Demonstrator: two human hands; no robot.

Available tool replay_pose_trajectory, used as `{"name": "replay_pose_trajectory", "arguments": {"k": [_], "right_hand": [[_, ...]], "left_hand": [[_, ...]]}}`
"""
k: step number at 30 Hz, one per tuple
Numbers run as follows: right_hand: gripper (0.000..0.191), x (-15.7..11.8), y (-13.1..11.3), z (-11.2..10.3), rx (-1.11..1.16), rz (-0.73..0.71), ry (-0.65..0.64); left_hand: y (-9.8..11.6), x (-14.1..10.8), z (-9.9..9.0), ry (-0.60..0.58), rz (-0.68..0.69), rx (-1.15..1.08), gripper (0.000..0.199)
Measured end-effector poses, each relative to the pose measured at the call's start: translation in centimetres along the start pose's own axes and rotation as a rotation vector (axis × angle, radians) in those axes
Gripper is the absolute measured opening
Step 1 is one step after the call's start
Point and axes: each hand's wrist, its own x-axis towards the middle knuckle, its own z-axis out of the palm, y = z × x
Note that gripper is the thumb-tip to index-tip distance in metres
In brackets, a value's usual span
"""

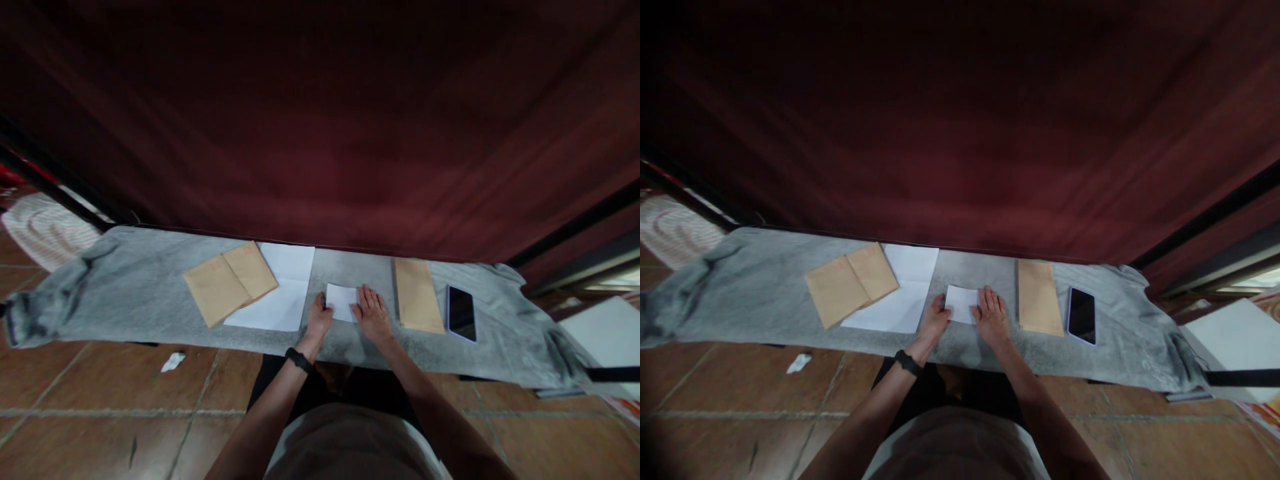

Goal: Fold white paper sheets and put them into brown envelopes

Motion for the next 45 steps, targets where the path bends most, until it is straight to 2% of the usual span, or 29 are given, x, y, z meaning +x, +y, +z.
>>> {"name": "replay_pose_trajectory", "arguments": {"k": [2,5,7,9,11,13,16,20,23,27,31,34,36,38,40,43,45], "right_hand": [[0.054,-0.4,-0.1,-0.8,0.033,-0.017,-0.005],[0.055,-1.1,0.0,-2.4,0.111,-0.163,-0.061],[0.051,-1.4,0.3,-3.7,0.193,-0.222,-0.099],[0.045,-1.2,0.6,-5.0,0.336,-0.154,-0.103],[0.039,-0.4,1.1,-6.1,0.530,-0.001,-0.094],[0.033,0.7,1.3,-6.9,0.697,0.127,-0.099],[0.037,2.1,1.4,-6.9,0.856,0.219,-0.101],[0.039,2.8,1.0,-5.1,0.905,0.233,-0.038],[0.047,2.5,0.6,-3.6,0.798,0.255,-0.004],[0.059,1.1,-0.2,-2.5,0.366,0.245,0.078],[0.053,-0.9,-1.6,-1.8,0.086,0.041,0.080],[0.050,-2.1,-2.6,-1.1,0.027,-0.102,0.018],[0.049,-2.7,-3.0,-0.7,-0.007,-0.124,-0.017],[0.049,-2.9,-3.2,-0.5,-0.037,-0.118,-0.045],[0.050,-3.0,-3.2,-0.5,-0.063,-0.110,-0.064],[0.052,-3.1,-3.1,-0.6,-0.092,-0.115,-0.094],[0.055,-3.2,-2.9,-0.6,-0.103,-0.139,-0.120]], "left_hand": [[0.2,-0.4,-0.4,-0.010,-0.041,-0.070,0.062],[1.1,-0.9,-1.6,-0.043,-0.112,-0.281,0.067],[1.8,-1.1,-2.8,-0.078,-0.144,-0.426,0.064],[2.5,-1.3,-4.1,-0.128,-0.135,-0.510,0.050],[3.0,-1.5,-5.3,-0.196,-0.098,-0.570,0.040],[3.2,-1.7,-6.4,-0.252,-0.039,-0.591,0.044],[2.9,-1.6,-7.3,-0.211,0.077,-0.443,0.051],[1.4,-1.1,-6.9,-0.125,0.146,0.019,0.036],[0.5,-0.8,-5.8,-0.113,0.099,0.159,0.027],[0.4,-0.9,-4.3,-0.127,0.030,0.259,0.018],[0.7,-1.1,-3.8,-0.079,0.007,0.396,0.011],[0.6,-1.5,-3.9,-0.034,-0.010,0.479,0.024],[0.5,-1.9,-4.0,-0.001,0.007,0.583,0.033],[0.6,-2.5,-3.9,0.036,0.070,0.716,0.036],[0.9,-3.1,-3.4,0.079,0.204,0.814,0.036],[1.6,-3.8,-1.5,0.115,0.468,0.851,0.039],[1.7,-4.0,0.2,0.068,0.583,0.827,0.046]]}}
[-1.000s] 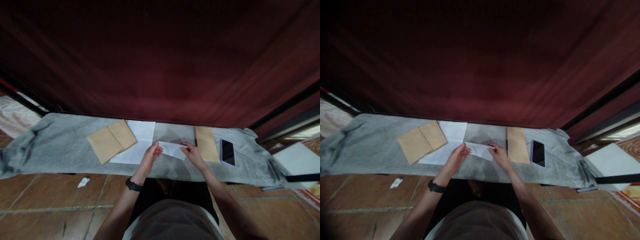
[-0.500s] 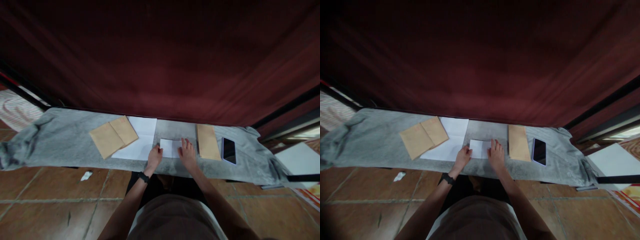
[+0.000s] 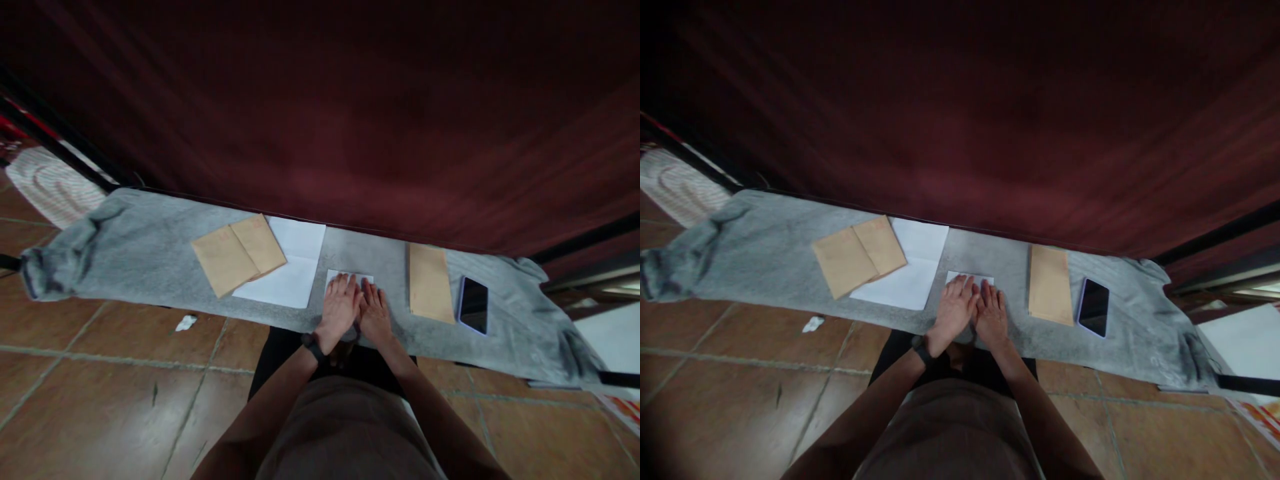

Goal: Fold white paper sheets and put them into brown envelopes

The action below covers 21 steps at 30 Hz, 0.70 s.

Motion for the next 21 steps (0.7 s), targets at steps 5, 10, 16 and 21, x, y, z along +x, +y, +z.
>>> {"name": "replay_pose_trajectory", "arguments": {"k": [5,10,16,21], "right_hand": [[0.061,-0.2,0.3,0.4,-0.015,-0.026,-0.017],[0.060,-0.2,0.3,0.8,-0.012,-0.005,0.021],[0.054,-0.2,0.0,0.3,0.010,0.008,0.078],[0.053,0.0,0.1,-0.1,0.059,0.035,0.048]], "left_hand": [[0.8,0.1,3.0,-0.076,0.132,-0.083,0.068],[-1.2,-0.3,3.5,-0.085,0.087,-0.049,0.075],[-3.4,-1.5,3.1,-0.061,0.046,0.026,0.073],[-3.8,-2.1,2.8,-0.066,0.065,0.033,0.068]]}}
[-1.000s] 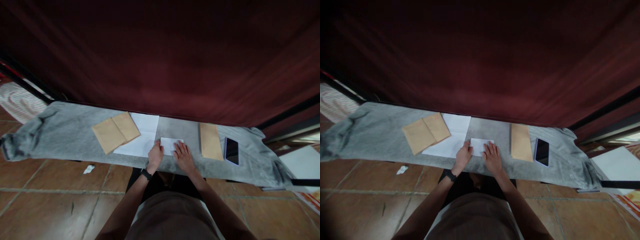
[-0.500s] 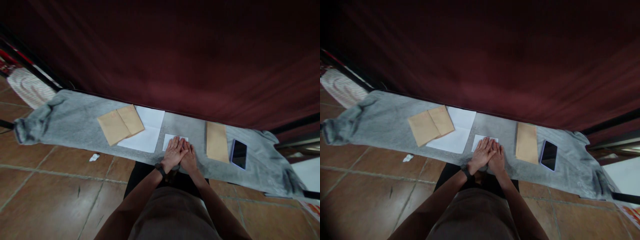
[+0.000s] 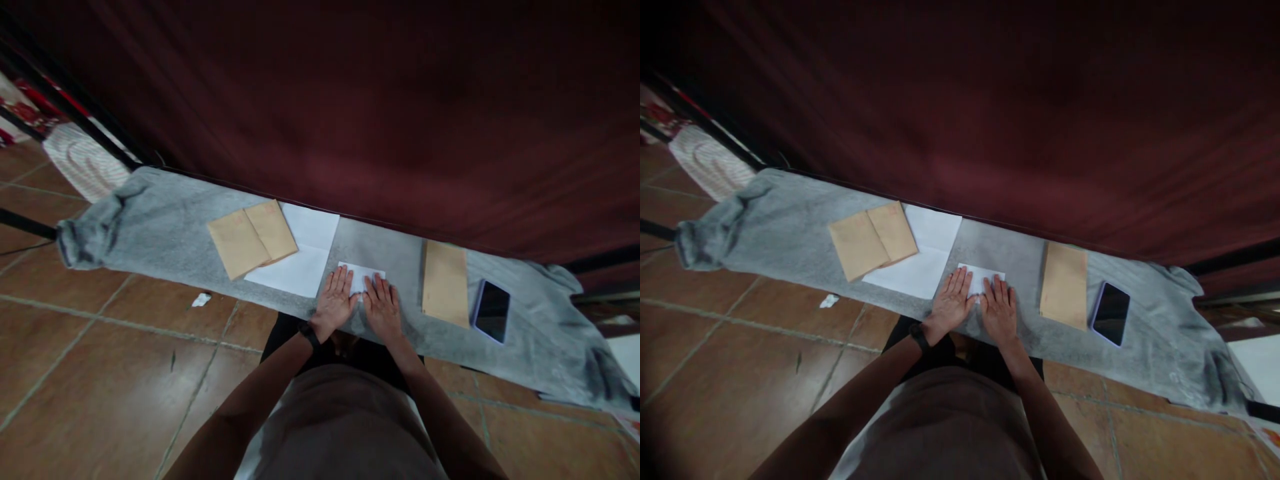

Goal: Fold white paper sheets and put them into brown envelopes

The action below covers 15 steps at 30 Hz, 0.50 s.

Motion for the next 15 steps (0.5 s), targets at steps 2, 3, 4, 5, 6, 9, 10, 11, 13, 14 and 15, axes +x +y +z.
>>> {"name": "replay_pose_trajectory", "arguments": {"k": [2,3,4,5,6,9,10,11,13,14,15], "right_hand": [[0.052,0.5,-0.1,-0.1,0.036,0.015,-0.007],[0.053,0.8,-0.3,-0.1,0.058,0.005,-0.012],[0.053,1.2,-0.5,-0.1,0.081,-0.018,-0.021],[0.053,1.7,-0.8,-0.1,0.102,-0.050,-0.034],[0.053,2.1,-1.0,-0.1,0.118,-0.081,-0.050],[0.054,3.2,-1.7,0.2,0.122,-0.107,-0.076],[0.054,3.4,-1.8,0.3,0.115,-0.101,-0.075],[0.053,3.4,-1.8,0.5,0.108,-0.096,-0.070],[0.053,3.3,-1.5,0.7,0.096,-0.083,-0.051],[0.053,3.2,-1.3,0.9,0.088,-0.073,-0.038],[0.053,3.1,-1.0,1.0,0.078,-0.060,-0.023]], "left_hand": [[0.1,0.1,0.0,-0.010,-0.008,0.000,0.068],[0.2,0.2,0.0,-0.020,-0.011,0.002,0.068],[0.3,0.2,0.1,-0.033,-0.014,0.006,0.068],[0.3,0.3,0.1,-0.047,-0.018,0.010,0.068],[0.4,0.4,0.2,-0.060,-0.021,0.014,0.067],[0.4,0.5,0.4,-0.078,-0.029,0.013,0.066],[0.4,0.5,0.5,-0.077,-0.031,0.009,0.066],[0.4,0.5,0.5,-0.074,-0.031,0.001,0.065],[0.3,0.5,0.4,-0.067,-0.030,-0.019,0.065],[0.2,0.5,0.3,-0.065,-0.029,-0.029,0.065],[0.2,0.4,0.2,-0.062,-0.029,-0.037,0.064]]}}
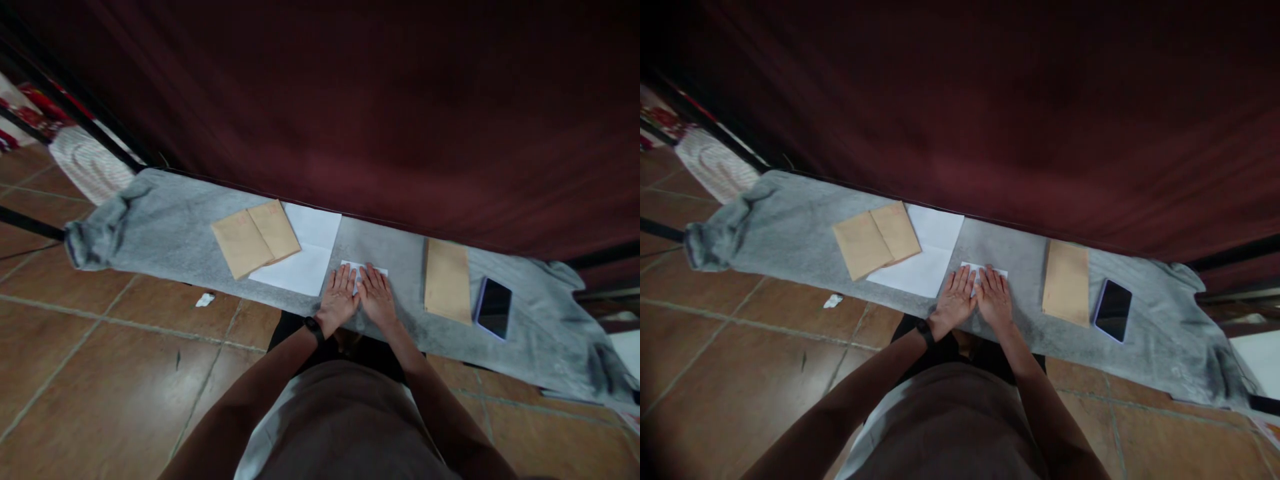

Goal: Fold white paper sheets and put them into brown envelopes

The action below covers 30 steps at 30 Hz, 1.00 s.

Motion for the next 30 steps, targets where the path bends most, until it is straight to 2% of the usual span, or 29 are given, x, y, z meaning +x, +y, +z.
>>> {"name": "replay_pose_trajectory", "arguments": {"k": [9,15,20,25,27,30], "right_hand": [[0.058,-1.5,2.7,0.2,-0.070,0.109,0.090],[0.059,-2.4,3.5,0.0,-0.075,0.140,0.129],[0.060,-2.5,3.5,0.2,-0.091,0.141,0.139],[0.058,-2.5,3.4,0.0,-0.093,0.136,0.108],[0.058,-2.6,3.4,-0.1,-0.104,0.137,0.099],[0.057,-2.5,3.4,-0.1,-0.109,0.139,0.107]], "left_hand": [[-0.3,0.0,-0.5,0.031,0.015,0.048,0.067],[-0.4,0.0,-0.4,0.034,0.014,0.050,0.067],[1.2,0.8,-0.3,0.042,-0.024,0.056,0.063],[3.5,2.6,0.3,-0.001,0.084,0.005,0.059],[3.6,3.1,0.5,-0.006,0.096,-0.003,0.060],[2.6,3.0,0.6,0.004,0.103,0.001,0.062]]}}
